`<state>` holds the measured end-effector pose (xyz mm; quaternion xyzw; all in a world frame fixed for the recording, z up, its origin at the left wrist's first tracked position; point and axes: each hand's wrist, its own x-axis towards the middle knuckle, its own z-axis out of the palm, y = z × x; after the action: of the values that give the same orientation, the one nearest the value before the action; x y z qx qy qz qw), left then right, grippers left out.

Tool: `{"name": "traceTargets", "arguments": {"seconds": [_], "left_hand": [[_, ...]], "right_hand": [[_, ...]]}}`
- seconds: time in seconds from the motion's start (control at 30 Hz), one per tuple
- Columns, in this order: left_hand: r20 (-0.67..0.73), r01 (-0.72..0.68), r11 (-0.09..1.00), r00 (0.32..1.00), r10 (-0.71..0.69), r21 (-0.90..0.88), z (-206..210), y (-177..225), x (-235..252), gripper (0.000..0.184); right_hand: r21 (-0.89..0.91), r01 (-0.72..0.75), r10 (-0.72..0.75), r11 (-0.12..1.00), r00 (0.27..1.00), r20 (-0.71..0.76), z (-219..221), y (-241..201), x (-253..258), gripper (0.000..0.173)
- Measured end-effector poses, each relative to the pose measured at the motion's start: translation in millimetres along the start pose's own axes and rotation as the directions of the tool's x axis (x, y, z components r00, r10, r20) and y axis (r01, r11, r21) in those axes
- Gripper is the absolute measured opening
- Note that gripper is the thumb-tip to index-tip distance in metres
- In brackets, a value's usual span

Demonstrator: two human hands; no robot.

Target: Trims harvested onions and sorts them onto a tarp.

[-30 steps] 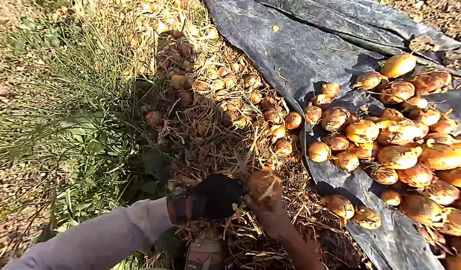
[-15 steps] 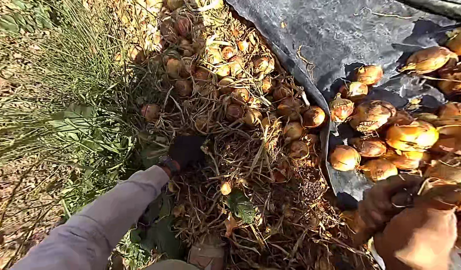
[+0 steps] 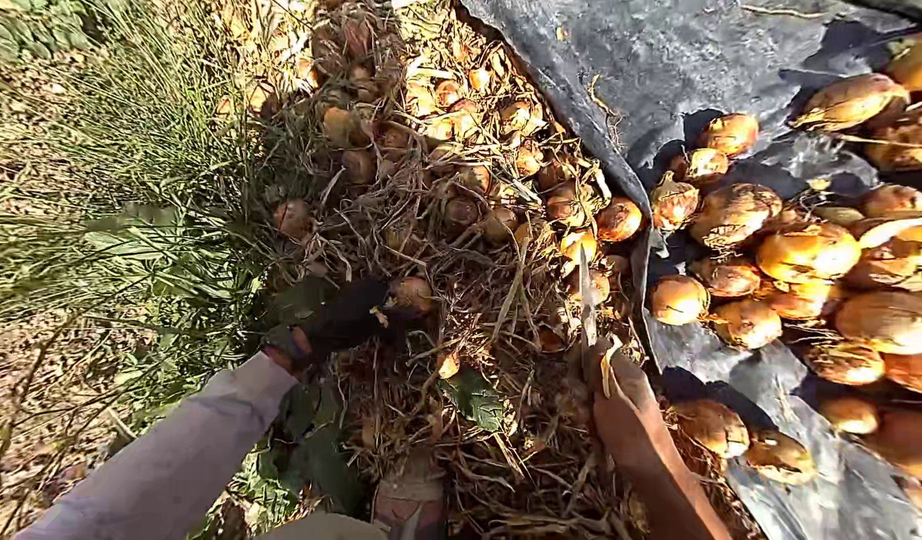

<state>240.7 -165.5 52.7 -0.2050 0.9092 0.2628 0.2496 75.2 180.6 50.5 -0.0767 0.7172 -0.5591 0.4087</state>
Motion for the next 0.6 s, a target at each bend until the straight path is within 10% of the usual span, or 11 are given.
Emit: {"name": "traceTargets", "arguments": {"seconds": [0.13,0.3,0.43,0.6], "left_hand": [[-0.020,-0.012,0.920,1.000,0.005,-0.391,-30.3,65.5,-56.3,0.042],[0.028,-0.157,0.474,0.932,0.361,-0.866,-12.8,90.5,-81.3,0.013],[-0.052,-0.311,0.844,0.946,0.321,-0.437,-36.6,94.9,-89.5,0.021],[-0.256,-0.562,0.821,0.782,0.568,0.103,-59.9,96.5,-83.2,0.035]], "right_hand": [[-0.074,-0.026,0.036,0.997,0.991,0.130,29.3,-7.0,-8.1,0.043],[0.087,0.171,-0.186,0.981,0.958,0.216,57.8,-17.0,-33.8,0.077],[0.212,0.159,-0.213,0.964,0.942,0.259,57.3,-21.1,-43.8,0.059],[0.130,0.169,-0.201,0.977,0.933,0.297,55.3,-20.7,-49.8,0.062]]}}
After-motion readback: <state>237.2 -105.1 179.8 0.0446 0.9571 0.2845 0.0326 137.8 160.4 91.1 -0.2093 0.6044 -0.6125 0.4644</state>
